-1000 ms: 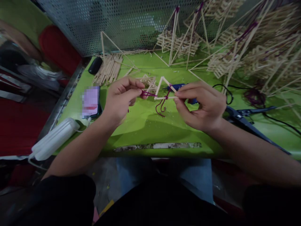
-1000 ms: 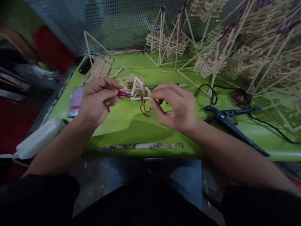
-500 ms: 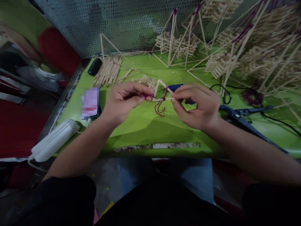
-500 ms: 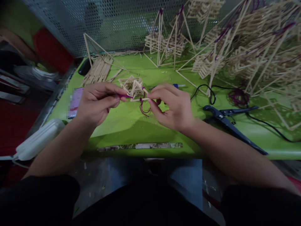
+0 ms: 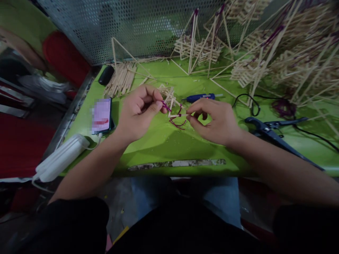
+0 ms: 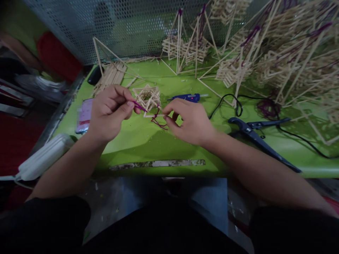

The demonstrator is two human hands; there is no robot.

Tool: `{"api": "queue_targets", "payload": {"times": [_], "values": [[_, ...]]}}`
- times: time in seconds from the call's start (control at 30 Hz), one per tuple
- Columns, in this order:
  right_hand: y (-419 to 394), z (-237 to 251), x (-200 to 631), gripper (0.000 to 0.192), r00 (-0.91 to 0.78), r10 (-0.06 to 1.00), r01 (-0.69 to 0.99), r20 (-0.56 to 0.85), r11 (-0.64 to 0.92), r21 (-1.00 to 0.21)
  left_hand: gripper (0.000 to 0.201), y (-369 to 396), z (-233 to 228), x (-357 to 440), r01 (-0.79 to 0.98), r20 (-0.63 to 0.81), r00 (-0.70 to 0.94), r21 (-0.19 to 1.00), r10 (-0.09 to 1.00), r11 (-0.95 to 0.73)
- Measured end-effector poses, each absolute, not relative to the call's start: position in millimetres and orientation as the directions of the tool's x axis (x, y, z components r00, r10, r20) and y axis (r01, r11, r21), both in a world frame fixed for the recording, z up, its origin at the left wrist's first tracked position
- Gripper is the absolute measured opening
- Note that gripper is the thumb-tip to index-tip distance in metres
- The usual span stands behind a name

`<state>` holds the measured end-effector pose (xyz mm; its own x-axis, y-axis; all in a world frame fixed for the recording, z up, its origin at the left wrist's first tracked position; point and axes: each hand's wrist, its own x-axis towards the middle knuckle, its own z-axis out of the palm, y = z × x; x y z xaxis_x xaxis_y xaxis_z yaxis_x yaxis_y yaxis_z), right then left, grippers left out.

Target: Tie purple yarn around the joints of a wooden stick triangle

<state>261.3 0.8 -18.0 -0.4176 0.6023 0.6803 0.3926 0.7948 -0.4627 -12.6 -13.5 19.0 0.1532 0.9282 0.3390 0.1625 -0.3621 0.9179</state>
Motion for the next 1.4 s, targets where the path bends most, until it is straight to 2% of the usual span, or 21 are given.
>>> {"api": "queue_targets", "payload": {"times": [0.13,0.2,0.33,0.5,0.63,0.77,0.9,1.03,1.4], "values": [[1,-15,263,0.013,-0.576,0.617,0.395,0.536,0.784,-0.478,0.023,-16,20,-6,0.126,0.281,0.216,0.941,0.935,-0.313],[-1,-11,263,0.009,-0.594,0.599,0.37,0.537,0.796,-0.479,0.023,-19,21,-3,0.103,0.251,0.284,0.952,0.925,-0.289],[-8,-6,259,0.006,-0.501,0.593,0.258,0.63,0.797,-0.546,0.02,-27,24,2,0.125,0.205,0.378,0.955,0.903,-0.27],[-17,-8,251,0.014,-0.431,0.663,0.172,0.613,0.727,-0.665,0.02,-36,26,6,0.17,0.164,0.42,0.952,0.893,-0.255],[-22,-8,247,0.01,-0.421,0.656,0.135,0.626,0.728,-0.672,0.013,-39,23,10,0.137,0.141,0.477,0.963,0.868,-0.232],[-24,-6,246,0.01,-0.437,0.652,0.127,0.62,0.727,-0.675,0.015,-42,19,13,0.095,0.138,0.509,0.972,0.849,-0.215],[-24,-5,248,0.013,-0.438,0.706,0.141,0.557,0.666,-0.733,0.017,-40,18,13,0.093,0.114,0.479,0.979,0.87,-0.18],[-18,-8,250,0.02,-0.344,0.762,0.171,0.548,0.625,-0.762,0.029,-38,16,11,0.113,0.127,0.375,0.977,0.918,-0.181],[13,-27,254,0.019,-0.133,0.865,0.035,0.483,0.491,-0.87,0.037,-22,13,0,0.125,0.33,0.206,0.925,0.921,-0.36]]}}
